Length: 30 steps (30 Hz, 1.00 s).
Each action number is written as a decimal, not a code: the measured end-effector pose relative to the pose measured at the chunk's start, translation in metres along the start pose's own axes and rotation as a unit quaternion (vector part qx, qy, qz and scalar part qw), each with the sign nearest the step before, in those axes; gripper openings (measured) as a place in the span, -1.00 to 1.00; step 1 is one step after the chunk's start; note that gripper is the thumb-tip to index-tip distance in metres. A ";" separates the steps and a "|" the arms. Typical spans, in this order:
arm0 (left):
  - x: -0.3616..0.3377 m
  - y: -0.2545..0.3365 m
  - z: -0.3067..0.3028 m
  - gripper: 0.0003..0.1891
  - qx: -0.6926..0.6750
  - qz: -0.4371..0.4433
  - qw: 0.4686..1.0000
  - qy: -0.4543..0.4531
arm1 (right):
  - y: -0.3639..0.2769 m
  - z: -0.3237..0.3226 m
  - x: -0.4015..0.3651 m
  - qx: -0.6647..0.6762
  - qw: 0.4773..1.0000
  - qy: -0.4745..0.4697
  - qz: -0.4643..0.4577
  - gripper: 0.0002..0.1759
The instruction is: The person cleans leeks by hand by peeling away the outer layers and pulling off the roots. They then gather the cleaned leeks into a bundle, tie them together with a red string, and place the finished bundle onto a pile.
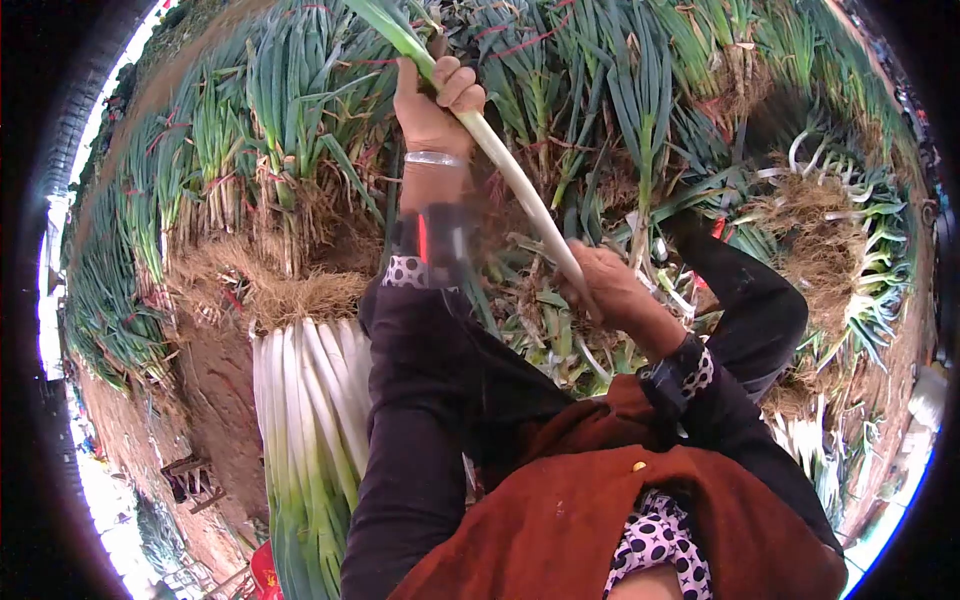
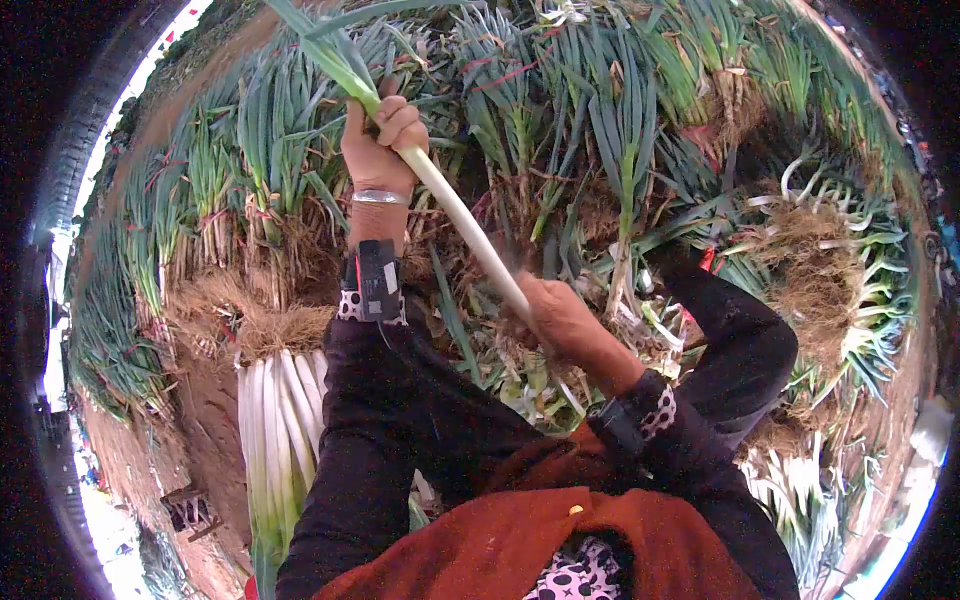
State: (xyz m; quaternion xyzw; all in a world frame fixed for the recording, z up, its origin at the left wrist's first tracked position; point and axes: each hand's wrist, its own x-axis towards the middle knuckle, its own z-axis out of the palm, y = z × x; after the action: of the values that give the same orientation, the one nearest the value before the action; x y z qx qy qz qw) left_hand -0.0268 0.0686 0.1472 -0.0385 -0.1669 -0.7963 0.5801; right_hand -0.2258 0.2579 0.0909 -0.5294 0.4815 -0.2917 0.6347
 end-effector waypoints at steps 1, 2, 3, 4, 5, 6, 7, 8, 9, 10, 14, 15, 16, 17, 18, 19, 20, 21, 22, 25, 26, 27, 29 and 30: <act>0.000 0.000 0.003 -0.57 -0.061 -0.025 0.994 -0.084 | -0.020 0.010 -0.006 0.238 0.956 0.028 0.167 -0.64; -0.001 0.000 0.005 -0.52 -0.122 -0.050 0.977 -0.166 | -0.014 0.009 -0.006 0.241 0.955 0.028 0.169 -0.64; -0.001 -0.002 0.008 -0.45 -0.138 -0.043 0.969 -0.198 | -0.003 0.008 -0.005 0.267 0.941 -0.052 0.202 -0.65; -0.001 -0.002 0.011 -0.45 -0.139 -0.045 0.970 -0.196 | 0.003 0.009 -0.004 0.291 0.918 -0.131 0.234 -0.64; -0.001 -0.002 0.014 -0.43 -0.159 -0.052 0.960 -0.226 | 0.008 0.012 -0.005 0.276 0.921 -0.140 0.236 -0.61; -0.002 -0.002 0.018 -0.40 -0.180 -0.058 0.948 -0.257 | 0.011 0.014 -0.006 0.279 0.920 -0.139 0.236 -0.61; -0.002 0.001 0.017 -0.39 -0.174 -0.052 0.951 -0.249 | 0.009 0.018 -0.007 0.293 0.921 -0.085 0.243 -0.60; -0.002 0.004 0.016 -0.39 -0.174 -0.053 0.952 -0.248 | 0.005 0.019 -0.009 0.305 0.919 -0.030 0.249 -0.59; -0.001 0.008 0.016 -0.38 -0.154 -0.046 0.958 -0.237 | 0.000 0.019 -0.014 0.297 0.930 0.024 0.215 -0.56; -0.001 0.011 0.015 -0.37 -0.135 -0.039 0.964 -0.227 | 0.000 0.013 -0.019 0.297 0.930 0.023 0.216 -0.56; -0.003 0.014 0.009 -0.39 -0.120 -0.023 0.974 -0.191 | -0.023 -0.006 -0.043 0.098 0.994 0.043 0.021 -0.60; -0.002 0.012 0.007 -0.40 -0.131 -0.031 0.973 -0.189 | -0.025 -0.009 -0.044 0.042 0.998 0.045 0.019 -0.64; -0.001 0.010 0.006 -0.40 -0.134 -0.035 0.972 -0.191 | -0.026 -0.011 -0.044 -0.014 0.999 0.045 0.017 -0.69; -0.001 0.009 0.005 -0.38 -0.123 -0.037 0.976 -0.176 | -0.025 -0.010 -0.040 0.001 0.998 0.055 0.029 -0.74; -0.001 0.009 0.004 -0.36 -0.110 -0.036 0.980 -0.159 | -0.023 -0.008 -0.038 0.002 0.998 0.055 0.028 -0.74; -0.001 0.009 0.006 -0.37 -0.102 -0.043 0.982 -0.154 | -0.021 -0.005 -0.036 -0.018 0.998 0.059 0.032 -0.73; -0.002 0.007 0.007 -0.37 -0.100 -0.043 0.982 -0.153 | -0.021 -0.002 -0.034 -0.038 0.997 0.062 0.037 -0.73; -0.001 0.005 0.007 -0.38 -0.089 -0.035 0.982 -0.166 | -0.023 0.000 -0.033 -0.103 0.992 0.070 0.035 -0.73; -0.001 0.004 0.008 -0.39 -0.078 -0.026 0.980 -0.179 | -0.022 0.001 -0.031 -0.102 0.992 0.070 0.036 -0.73; -0.001 0.003 0.010 -0.37 -0.072 -0.036 0.981 -0.177 | -0.015 0.004 -0.024 -0.097 0.993 0.054 0.031 -0.76; -0.001 0.003 0.009 -0.36 -0.069 -0.039 0.981 -0.180 | -0.013 0.005 -0.022 -0.095 0.994 0.053 0.032 -0.76; -0.002 0.003 0.009 -0.36 -0.068 -0.039 0.981 -0.178 | -0.011 0.006 -0.020 -0.077 0.995 0.040 0.040 -0.78; -0.001 0.003 0.008 -0.34 -0.058 -0.037 0.982 -0.178 | -0.007 0.009 -0.018 -0.059 0.997 0.028 0.050 -0.79; -0.001 0.003 0.007 -0.34 -0.059 -0.037 0.982 -0.177 | -0.005 0.013 -0.018 -0.077 0.996 0.033 0.031 -0.82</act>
State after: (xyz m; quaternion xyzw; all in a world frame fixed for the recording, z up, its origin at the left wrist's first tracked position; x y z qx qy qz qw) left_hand -0.0249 0.0709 0.1546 -0.2071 -0.2212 -0.8060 0.5085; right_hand -0.2197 0.2769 0.1009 -0.5519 0.5391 -0.2514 0.5845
